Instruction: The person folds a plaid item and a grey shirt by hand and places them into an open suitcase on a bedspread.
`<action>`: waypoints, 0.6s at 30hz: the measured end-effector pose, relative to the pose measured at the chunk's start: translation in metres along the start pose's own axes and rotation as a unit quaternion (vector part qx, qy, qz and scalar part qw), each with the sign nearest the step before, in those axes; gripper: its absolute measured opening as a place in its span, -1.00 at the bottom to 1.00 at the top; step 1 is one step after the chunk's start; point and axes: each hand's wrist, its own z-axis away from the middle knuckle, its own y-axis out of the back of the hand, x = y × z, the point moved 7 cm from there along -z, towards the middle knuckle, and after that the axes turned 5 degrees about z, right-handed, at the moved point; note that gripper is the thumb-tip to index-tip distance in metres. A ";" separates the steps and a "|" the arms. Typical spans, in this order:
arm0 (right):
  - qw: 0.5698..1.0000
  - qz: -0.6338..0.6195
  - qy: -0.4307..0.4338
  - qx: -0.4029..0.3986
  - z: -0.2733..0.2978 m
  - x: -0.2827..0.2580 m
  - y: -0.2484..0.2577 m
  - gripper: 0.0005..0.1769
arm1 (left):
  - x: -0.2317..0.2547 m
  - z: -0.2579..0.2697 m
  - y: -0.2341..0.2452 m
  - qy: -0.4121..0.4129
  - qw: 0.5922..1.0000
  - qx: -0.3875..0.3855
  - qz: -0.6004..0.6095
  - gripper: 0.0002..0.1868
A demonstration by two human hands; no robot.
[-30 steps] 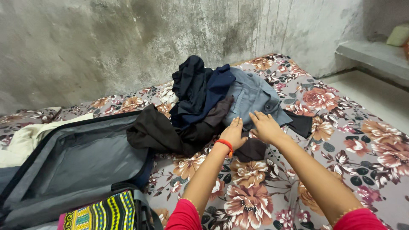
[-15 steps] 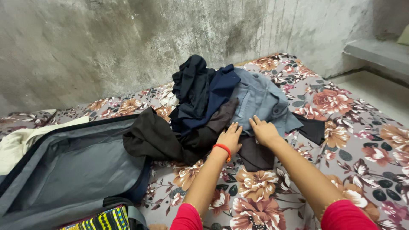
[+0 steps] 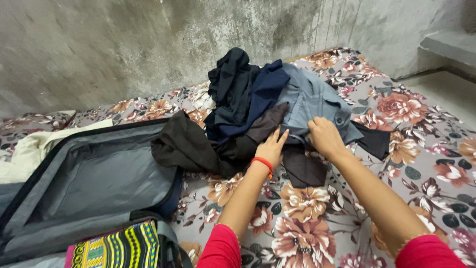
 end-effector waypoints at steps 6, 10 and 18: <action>0.999 -0.020 0.027 0.035 0.010 -0.036 0.084 -0.81 | -0.032 0.010 0.009 0.080 0.994 0.037 0.065 0.11; 0.996 -0.050 -0.023 0.064 0.030 -0.037 0.116 -0.85 | -0.091 0.027 0.021 0.237 0.969 0.012 0.074 -0.04; 0.954 -0.232 -0.136 0.133 0.090 -0.046 0.165 -0.92 | -0.088 0.063 0.049 0.228 0.972 0.045 0.043 -0.30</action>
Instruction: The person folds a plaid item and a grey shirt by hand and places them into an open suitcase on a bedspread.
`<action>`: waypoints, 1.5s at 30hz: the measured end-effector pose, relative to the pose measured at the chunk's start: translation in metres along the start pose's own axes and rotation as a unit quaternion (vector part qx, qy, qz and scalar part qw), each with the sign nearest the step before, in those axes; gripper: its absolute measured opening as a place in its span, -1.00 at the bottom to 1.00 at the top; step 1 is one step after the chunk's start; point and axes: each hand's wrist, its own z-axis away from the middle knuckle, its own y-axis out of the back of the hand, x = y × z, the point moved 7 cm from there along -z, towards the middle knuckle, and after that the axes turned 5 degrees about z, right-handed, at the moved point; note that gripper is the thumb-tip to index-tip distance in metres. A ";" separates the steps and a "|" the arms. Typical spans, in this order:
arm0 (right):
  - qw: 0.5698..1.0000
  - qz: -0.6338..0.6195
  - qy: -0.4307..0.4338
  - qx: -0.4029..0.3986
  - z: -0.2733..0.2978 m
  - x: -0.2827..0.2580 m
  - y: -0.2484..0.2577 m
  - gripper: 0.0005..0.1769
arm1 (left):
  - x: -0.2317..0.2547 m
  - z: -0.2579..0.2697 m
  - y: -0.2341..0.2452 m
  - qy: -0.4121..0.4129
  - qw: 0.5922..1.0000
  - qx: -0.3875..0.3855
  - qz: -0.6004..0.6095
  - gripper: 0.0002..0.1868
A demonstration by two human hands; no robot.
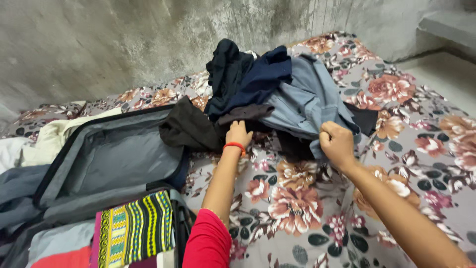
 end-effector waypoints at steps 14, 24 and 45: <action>0.966 -0.052 0.112 -0.226 0.106 -0.128 0.028 -0.93 | 0.101 0.121 -0.078 0.002 0.860 0.006 0.509 -0.25; 0.971 0.038 0.135 -0.196 0.105 -0.120 0.032 -0.47 | 0.063 0.259 -0.068 0.017 0.900 0.052 0.432 -0.28; 0.817 0.043 0.116 -0.563 0.176 -0.142 -0.028 -0.64 | 0.040 0.361 0.095 0.131 0.972 -0.188 -0.054 -0.48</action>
